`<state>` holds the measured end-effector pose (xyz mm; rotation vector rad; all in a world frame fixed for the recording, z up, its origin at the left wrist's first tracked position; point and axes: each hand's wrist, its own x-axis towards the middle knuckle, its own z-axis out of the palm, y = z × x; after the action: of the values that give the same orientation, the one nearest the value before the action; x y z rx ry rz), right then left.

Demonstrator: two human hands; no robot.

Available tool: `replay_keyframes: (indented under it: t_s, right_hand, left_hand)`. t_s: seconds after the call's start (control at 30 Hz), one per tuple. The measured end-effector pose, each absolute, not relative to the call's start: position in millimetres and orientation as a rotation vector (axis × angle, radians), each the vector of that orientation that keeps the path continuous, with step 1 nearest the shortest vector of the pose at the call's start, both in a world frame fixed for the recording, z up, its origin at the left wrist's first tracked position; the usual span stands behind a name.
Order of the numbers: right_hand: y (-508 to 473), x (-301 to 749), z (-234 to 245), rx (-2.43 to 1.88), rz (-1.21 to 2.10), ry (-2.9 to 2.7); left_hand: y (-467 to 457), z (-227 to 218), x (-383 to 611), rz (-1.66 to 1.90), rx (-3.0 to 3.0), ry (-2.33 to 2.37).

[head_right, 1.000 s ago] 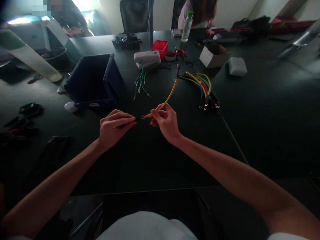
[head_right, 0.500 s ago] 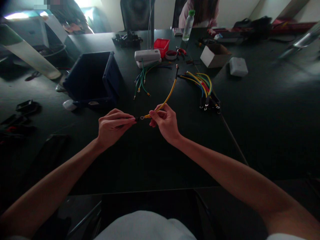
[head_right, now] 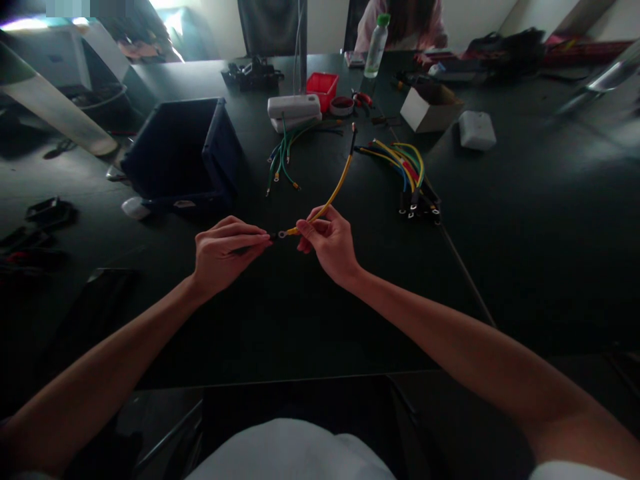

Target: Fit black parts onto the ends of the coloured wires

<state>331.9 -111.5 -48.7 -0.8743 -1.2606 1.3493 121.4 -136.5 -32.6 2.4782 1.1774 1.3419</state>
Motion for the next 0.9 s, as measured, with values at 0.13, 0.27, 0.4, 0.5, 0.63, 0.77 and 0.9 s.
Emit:
replay_keyframes:
  t_s: [0.13, 0.27, 0.4, 0.5, 0.63, 0.77, 0.9]
  right_hand:
    - [-111.8, 332.0, -49.3, -0.882, 1.349, -1.266]
    - [-112.2, 332.4, -49.0, -0.889, 1.346, -1.284]
    - [-112.2, 332.4, -48.9, -0.879, 1.342, -1.296]
    - [-112.3, 331.9, -48.3, -0.891, 1.343, -1.292]
    - [-113.0, 331.6, -46.7, -0.895, 1.344, -1.289]
    - [-113.5, 331.6, -45.7, -0.888, 1.349, -1.300]
    - [-113.6, 331.5, -45.7, -0.890, 1.346, -1.298]
  left_hand:
    - [-136.6, -33.0, 121.7, 1.350, 2.482, 1.184]
    - [-137.1, -32.2, 121.8, 1.323, 2.481, 1.198]
    - [-137.6, -32.9, 121.9, 1.326, 2.489, 1.186]
    - [-137.4, -34.1, 121.7, 1.321, 2.496, 1.200]
    - [-137.0, -34.3, 121.2, 1.316, 2.504, 1.211]
    - [-136.8, -33.7, 121.3, 1.328, 2.513, 1.184]
    - [-137.0, -33.8, 122.0, 1.329, 2.506, 1.202]
